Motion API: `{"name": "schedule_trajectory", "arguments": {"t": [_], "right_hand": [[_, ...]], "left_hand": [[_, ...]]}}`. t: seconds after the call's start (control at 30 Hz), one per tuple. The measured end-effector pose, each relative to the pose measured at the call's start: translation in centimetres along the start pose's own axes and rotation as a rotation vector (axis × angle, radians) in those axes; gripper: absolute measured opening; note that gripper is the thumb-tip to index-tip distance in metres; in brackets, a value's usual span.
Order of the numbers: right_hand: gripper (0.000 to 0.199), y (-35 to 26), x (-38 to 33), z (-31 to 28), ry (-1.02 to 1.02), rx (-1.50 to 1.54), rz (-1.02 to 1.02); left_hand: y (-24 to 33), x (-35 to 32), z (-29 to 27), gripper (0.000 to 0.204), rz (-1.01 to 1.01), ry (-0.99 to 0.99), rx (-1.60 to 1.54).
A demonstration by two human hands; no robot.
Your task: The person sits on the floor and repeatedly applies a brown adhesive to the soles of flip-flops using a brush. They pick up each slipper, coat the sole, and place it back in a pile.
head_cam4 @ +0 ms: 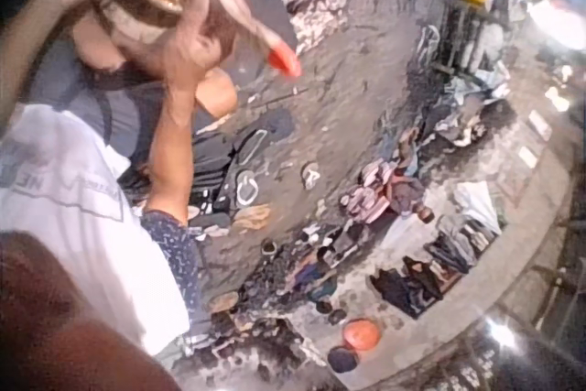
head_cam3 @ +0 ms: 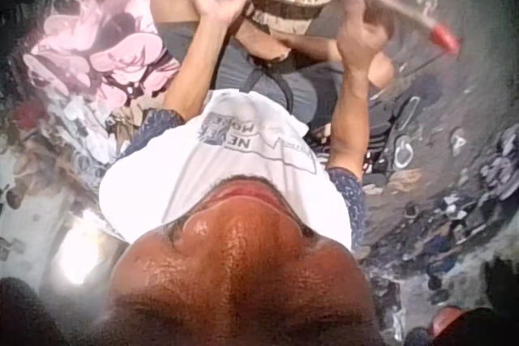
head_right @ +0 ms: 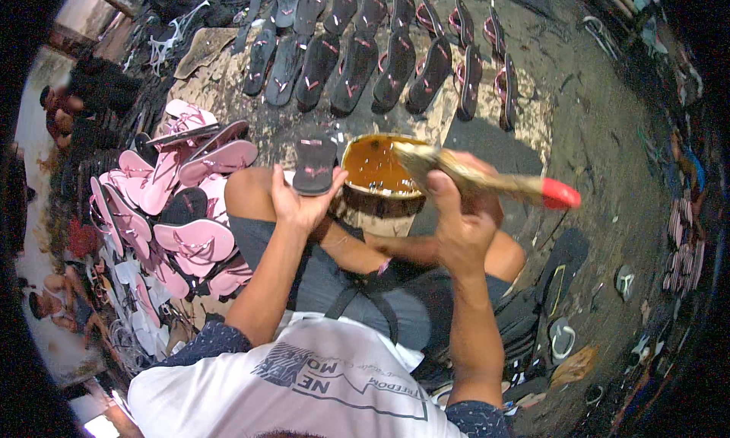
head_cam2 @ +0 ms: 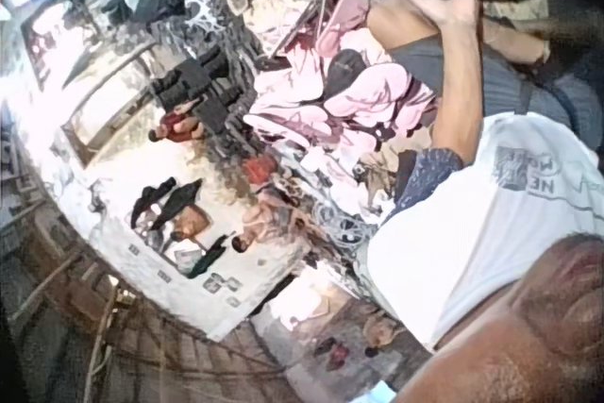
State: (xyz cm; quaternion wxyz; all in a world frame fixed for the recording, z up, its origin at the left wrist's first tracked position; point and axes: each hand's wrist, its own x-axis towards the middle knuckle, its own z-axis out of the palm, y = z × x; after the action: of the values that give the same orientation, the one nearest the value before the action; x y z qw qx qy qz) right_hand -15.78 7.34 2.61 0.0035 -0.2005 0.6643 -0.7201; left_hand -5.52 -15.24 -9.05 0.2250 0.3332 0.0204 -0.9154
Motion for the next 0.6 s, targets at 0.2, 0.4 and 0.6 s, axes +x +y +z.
{"name": "schedule_trajectory", "arguments": {"t": [0.2,0.4,0.6], "right_hand": [[0.033,3.8,-0.3,-5.7,0.32,-0.118,0.152],[0.039,6.2,-0.7,-7.4,0.384,-0.225,0.278],[0.04,5.7,0.6,-7.3,0.422,-0.304,0.334]], "left_hand": [[3.2,-3.3,2.9,0.045,-0.048,-0.155,0.612],[11.0,10.7,14.0,0.059,0.058,-0.319,1.112],[12.6,29.9,22.4,0.052,0.33,-0.261,1.088]]}}
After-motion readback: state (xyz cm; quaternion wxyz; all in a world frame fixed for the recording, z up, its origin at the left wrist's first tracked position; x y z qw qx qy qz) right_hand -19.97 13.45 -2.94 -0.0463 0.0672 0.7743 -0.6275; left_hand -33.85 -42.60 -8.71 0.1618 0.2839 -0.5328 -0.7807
